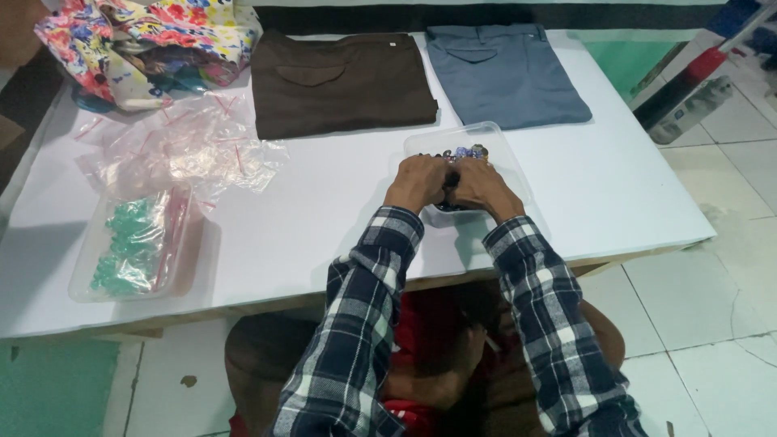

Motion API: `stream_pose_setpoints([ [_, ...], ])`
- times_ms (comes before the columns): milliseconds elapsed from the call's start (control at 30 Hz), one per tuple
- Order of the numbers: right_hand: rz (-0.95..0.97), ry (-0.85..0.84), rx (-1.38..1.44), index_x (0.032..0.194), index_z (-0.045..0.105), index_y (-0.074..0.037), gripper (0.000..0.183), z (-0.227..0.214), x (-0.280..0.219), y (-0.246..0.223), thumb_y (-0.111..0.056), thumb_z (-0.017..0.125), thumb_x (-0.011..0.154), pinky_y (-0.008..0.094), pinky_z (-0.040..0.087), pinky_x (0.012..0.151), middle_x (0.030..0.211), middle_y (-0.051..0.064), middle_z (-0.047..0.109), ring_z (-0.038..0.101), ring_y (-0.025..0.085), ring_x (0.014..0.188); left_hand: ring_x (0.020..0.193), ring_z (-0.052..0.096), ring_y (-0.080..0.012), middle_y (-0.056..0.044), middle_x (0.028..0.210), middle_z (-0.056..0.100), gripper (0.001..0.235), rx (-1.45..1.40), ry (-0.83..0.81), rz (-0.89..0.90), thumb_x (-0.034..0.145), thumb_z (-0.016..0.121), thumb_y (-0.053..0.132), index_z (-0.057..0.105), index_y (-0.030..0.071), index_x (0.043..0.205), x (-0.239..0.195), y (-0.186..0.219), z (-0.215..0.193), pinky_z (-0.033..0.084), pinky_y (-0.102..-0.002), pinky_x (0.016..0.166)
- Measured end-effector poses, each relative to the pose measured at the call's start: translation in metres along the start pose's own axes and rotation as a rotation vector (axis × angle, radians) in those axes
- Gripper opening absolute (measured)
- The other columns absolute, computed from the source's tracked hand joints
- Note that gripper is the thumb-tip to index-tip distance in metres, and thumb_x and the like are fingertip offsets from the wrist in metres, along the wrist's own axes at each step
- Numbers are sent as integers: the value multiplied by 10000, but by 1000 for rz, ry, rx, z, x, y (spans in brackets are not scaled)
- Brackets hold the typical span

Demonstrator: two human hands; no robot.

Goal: The person sorts small, colorful buttons from a plastic container into separate piles on a white table. They then pick up a small plastic bag and place the sorted buttons inside it.

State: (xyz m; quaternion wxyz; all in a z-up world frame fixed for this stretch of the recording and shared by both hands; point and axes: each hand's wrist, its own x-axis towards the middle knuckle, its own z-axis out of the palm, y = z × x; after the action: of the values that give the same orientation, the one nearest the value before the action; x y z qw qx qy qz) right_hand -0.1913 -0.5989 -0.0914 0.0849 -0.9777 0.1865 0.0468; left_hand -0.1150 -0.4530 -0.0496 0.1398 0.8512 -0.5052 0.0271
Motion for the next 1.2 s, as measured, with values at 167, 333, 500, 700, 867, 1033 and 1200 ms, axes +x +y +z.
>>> stream_pose_setpoints([
  [167,26,39,31,1282,664,-477,574,4,5,3,-654,620,737,539,339,1188,1410,-62,591,506,315,1360,925,745,-300,-87,897,765,260,-34,-35,-14,763,630,160,749,96,986,0,-3,1,607,-410,849],
  [333,-30,-21,102,1263,704,-262,572,-39,-28,-24,-465,653,731,569,413,1144,1313,136,659,564,413,1288,961,741,-297,-85,935,764,307,-25,-99,-31,745,655,165,752,119,1033,9,-6,11,612,-415,862],
  [500,-9,-66,127,1252,722,-275,566,-53,-28,-27,-333,624,697,526,475,1084,1249,115,707,619,404,1224,1027,723,-337,-130,1018,761,359,-58,-181,-8,776,653,152,732,94,1121,4,0,-13,595,-447,912],
  [700,-14,-176,235,1220,741,-91,610,-61,-41,-26,-309,644,658,574,482,1045,1210,258,716,625,506,1183,1027,713,-390,-169,1010,748,341,-107,-318,-8,764,635,98,729,38,1086,-3,6,-31,580,-515,889],
  [867,-43,-202,230,1175,750,-83,513,-74,-57,-36,-243,642,699,589,503,1007,1165,253,724,638,505,1158,941,731,-388,-151,925,755,263,-165,-334,45,738,639,79,770,96,966,-6,-3,-33,601,-488,835],
  [1033,-10,-144,171,1136,751,-211,417,-90,-66,-36,-276,613,748,541,533,980,1145,154,711,645,440,1148,870,738,-392,-176,889,743,211,-124,-256,107,799,627,101,750,38,958,7,-9,-8,616,-498,751],
  [1200,60,-172,215,1264,700,-224,489,-67,-67,-21,-243,589,788,591,520,953,1201,151,668,626,470,1150,804,745,-338,-80,829,746,212,-156,-304,181,718,687,54,766,165,881,4,-10,-24,628,-463,734],
])
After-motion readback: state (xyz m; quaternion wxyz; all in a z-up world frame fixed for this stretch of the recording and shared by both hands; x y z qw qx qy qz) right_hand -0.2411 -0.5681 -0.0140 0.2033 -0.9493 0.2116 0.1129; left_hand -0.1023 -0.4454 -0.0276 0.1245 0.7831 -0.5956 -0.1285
